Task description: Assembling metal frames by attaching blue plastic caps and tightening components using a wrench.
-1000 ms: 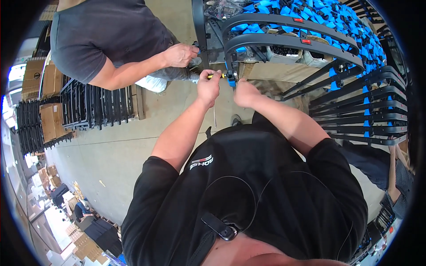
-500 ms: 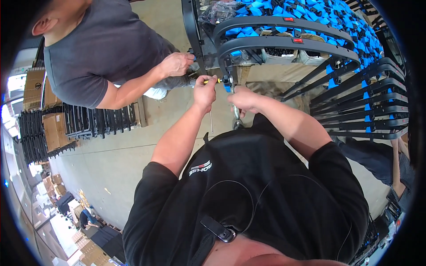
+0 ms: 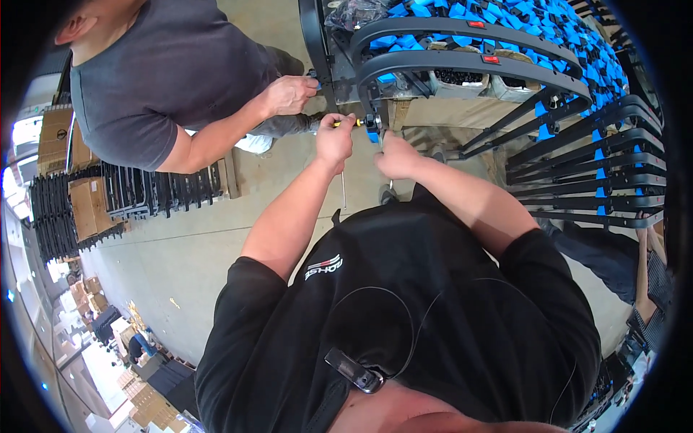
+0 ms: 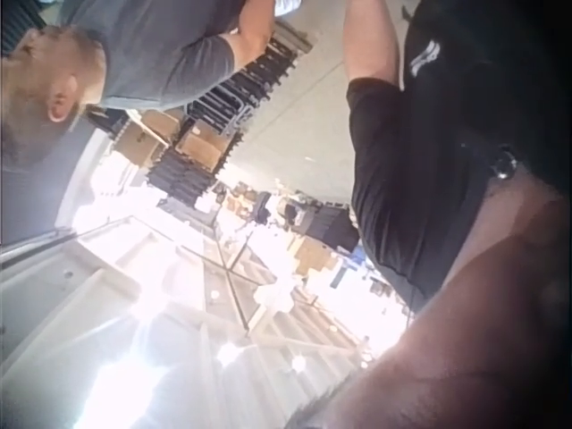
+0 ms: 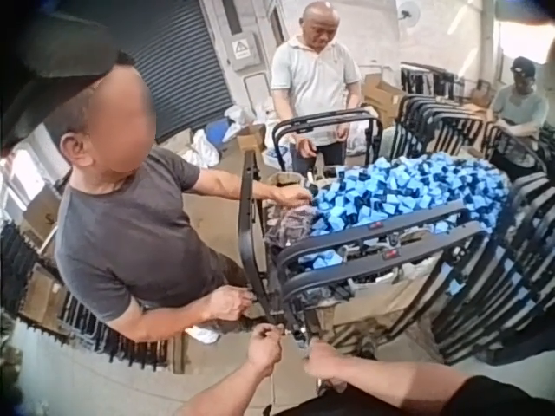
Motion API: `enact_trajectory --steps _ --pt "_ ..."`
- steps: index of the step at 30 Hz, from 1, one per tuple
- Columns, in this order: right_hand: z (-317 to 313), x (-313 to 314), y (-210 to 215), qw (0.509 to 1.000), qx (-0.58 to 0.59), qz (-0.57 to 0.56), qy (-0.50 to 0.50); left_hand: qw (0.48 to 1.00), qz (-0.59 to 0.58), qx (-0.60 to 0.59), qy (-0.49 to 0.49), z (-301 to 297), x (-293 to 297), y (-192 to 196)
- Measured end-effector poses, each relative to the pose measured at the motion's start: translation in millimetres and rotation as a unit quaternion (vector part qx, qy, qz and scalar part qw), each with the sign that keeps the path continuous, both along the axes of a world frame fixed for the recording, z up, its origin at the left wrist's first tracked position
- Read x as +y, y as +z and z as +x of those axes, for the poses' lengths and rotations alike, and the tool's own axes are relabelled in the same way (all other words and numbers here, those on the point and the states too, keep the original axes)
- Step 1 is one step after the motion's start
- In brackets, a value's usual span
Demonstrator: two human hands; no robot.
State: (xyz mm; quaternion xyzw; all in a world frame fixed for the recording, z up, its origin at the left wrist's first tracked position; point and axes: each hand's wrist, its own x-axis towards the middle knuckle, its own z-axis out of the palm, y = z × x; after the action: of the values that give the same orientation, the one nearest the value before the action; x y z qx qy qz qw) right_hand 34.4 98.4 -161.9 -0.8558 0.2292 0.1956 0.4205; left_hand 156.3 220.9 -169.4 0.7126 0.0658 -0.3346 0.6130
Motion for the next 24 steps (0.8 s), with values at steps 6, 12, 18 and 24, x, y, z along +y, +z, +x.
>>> enact_trajectory --steps 6,12,18,24 --pt "-12 10 -2 0.985 -0.011 0.152 -0.078 0.999 -0.021 0.025 0.005 2 11 6" --pt "-25 17 -42 0.983 -0.029 0.159 -0.083 0.997 0.002 -0.078 0.028 -14 18 10" --pt "-22 22 -15 0.982 0.028 0.157 -0.103 0.952 0.205 -0.174 -0.145 -52 48 -34" --pt "-18 27 5 0.966 0.037 0.223 -0.124 0.916 0.235 -0.307 -0.104 -34 26 -83"
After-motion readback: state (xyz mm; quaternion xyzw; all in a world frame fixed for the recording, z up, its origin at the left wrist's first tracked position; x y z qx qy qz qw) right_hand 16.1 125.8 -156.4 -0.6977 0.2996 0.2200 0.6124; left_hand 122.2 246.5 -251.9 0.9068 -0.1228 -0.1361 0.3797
